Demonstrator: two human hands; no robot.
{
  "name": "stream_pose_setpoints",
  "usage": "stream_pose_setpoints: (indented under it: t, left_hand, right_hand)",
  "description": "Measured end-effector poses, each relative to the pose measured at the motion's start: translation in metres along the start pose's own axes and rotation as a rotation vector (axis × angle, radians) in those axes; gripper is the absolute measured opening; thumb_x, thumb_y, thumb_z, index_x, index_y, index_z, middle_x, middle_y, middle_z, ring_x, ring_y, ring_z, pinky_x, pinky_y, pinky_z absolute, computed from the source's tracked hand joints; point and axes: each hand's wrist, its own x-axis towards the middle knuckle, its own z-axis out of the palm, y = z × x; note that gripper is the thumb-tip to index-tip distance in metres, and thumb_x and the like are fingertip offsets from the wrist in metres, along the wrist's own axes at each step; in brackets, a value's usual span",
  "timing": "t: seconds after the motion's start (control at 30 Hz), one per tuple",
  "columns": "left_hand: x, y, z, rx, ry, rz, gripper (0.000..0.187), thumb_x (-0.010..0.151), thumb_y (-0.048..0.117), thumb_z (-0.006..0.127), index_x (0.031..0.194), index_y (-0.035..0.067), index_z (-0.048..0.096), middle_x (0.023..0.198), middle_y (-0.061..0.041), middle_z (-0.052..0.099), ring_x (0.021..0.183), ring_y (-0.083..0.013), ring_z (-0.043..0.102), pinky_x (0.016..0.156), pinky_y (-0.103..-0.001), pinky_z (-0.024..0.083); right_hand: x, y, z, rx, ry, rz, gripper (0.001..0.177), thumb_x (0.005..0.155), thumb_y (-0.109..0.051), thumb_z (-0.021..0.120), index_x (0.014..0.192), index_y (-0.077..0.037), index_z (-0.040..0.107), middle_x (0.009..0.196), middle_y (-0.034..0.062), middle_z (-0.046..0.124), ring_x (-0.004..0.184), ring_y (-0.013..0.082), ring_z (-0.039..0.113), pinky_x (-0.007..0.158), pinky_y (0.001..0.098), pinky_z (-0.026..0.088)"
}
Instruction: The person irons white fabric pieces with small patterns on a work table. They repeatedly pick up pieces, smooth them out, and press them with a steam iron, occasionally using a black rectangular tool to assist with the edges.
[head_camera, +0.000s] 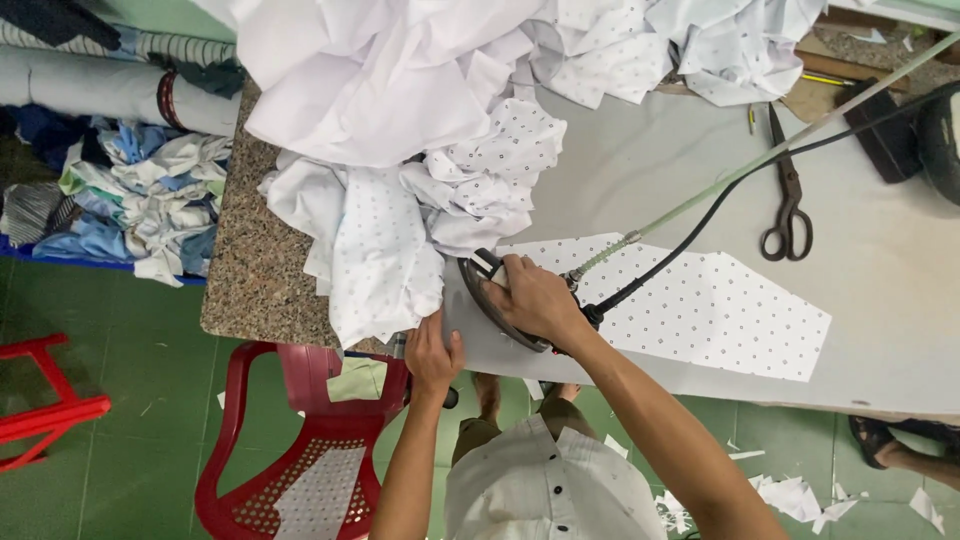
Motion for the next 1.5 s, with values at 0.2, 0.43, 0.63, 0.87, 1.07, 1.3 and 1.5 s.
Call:
stream_pose_setpoints:
  t: [0.2,0.43,0.63,0.87,1.07,1.3,1.5]
  left_hand:
    - [0.032,0.027,-0.021,-0.021,0.047,0.015,0.037,0.104,0.031,0.048,0.108,0.003,0.070,0.090,-0.011,0.068,0.074,-0.0284,0.068,0.065,-0.037,0.048]
    - [0.038,0.076,-0.009,-0.087,0.130,0.190,0.028,0.098,0.027,0.060,0.074,0.015,0.067,0.068,0.002,0.059,0.056,-0.0169,0.058,0.053,-0.032,0.044]
    - [0.096,0.122,0.052,-0.174,-0.393,0.215,0.057,0.106,0.038,0.043,0.148,-0.001,0.049,0.151,-0.024,0.049,0.144,-0.0400,0.041,0.120,-0.052,0.025]
    - [0.118,0.128,0.074,0.152,-0.892,0.110,0.075,0.105,0.056,0.035,0.159,0.003,0.033,0.168,-0.020,0.025,0.157,-0.0346,0.018,0.126,-0.054,0.003]
    - [0.109,0.123,0.080,0.189,-0.841,0.150,0.074,0.105,0.055,0.038,0.158,0.003,0.035,0.167,-0.020,0.028,0.157,-0.0351,0.021,0.126,-0.055,0.005]
    - [0.105,0.122,0.083,0.231,-0.853,0.155,0.076,0.104,0.054,0.037,0.160,0.003,0.032,0.169,-0.020,0.024,0.157,-0.0350,0.017,0.127,-0.054,0.003]
    - [0.102,0.117,0.087,0.271,-0.888,0.138,0.080,0.103,0.059,0.032,0.161,0.004,0.028,0.170,-0.020,0.021,0.158,-0.0347,0.015,0.127,-0.055,-0.001]
  right_hand:
    - [-0.001,0.019,0.013,-0.012,0.037,0.023,0.053,0.100,-0.046,0.053,0.119,0.003,0.059,0.091,0.0276,0.073,0.085,0.0450,0.075,0.072,0.0526,0.061]
    - [-0.021,0.040,-0.009,-0.016,0.101,0.210,0.047,0.103,-0.045,0.051,0.109,0.001,0.059,0.087,0.0254,0.073,0.084,0.0435,0.076,0.073,0.0518,0.061]
    - [-0.036,0.098,-0.027,-0.007,0.181,0.341,0.047,0.103,-0.048,0.047,0.104,-0.002,0.058,0.083,0.0253,0.072,0.082,0.0442,0.076,0.069,0.0531,0.061]
    - [-0.068,0.159,-0.060,0.000,0.221,0.485,0.046,0.105,-0.047,0.046,0.104,-0.001,0.055,0.086,0.0291,0.072,0.086,0.0461,0.075,0.073,0.0537,0.061]
    - [-0.095,0.218,-0.071,-0.019,0.288,0.583,0.049,0.106,-0.049,0.045,0.107,-0.001,0.056,0.086,0.0292,0.072,0.086,0.0456,0.075,0.073,0.0526,0.061]
    - [-0.136,0.269,-0.083,-0.007,0.316,0.654,0.054,0.107,-0.051,0.042,0.109,0.001,0.056,0.086,0.0307,0.071,0.086,0.0451,0.075,0.072,0.0515,0.062]
    - [-0.173,0.302,-0.088,0.012,0.331,0.713,0.055,0.107,-0.051,0.044,0.110,0.001,0.057,0.088,0.0314,0.072,0.087,0.0454,0.075,0.073,0.0523,0.062]
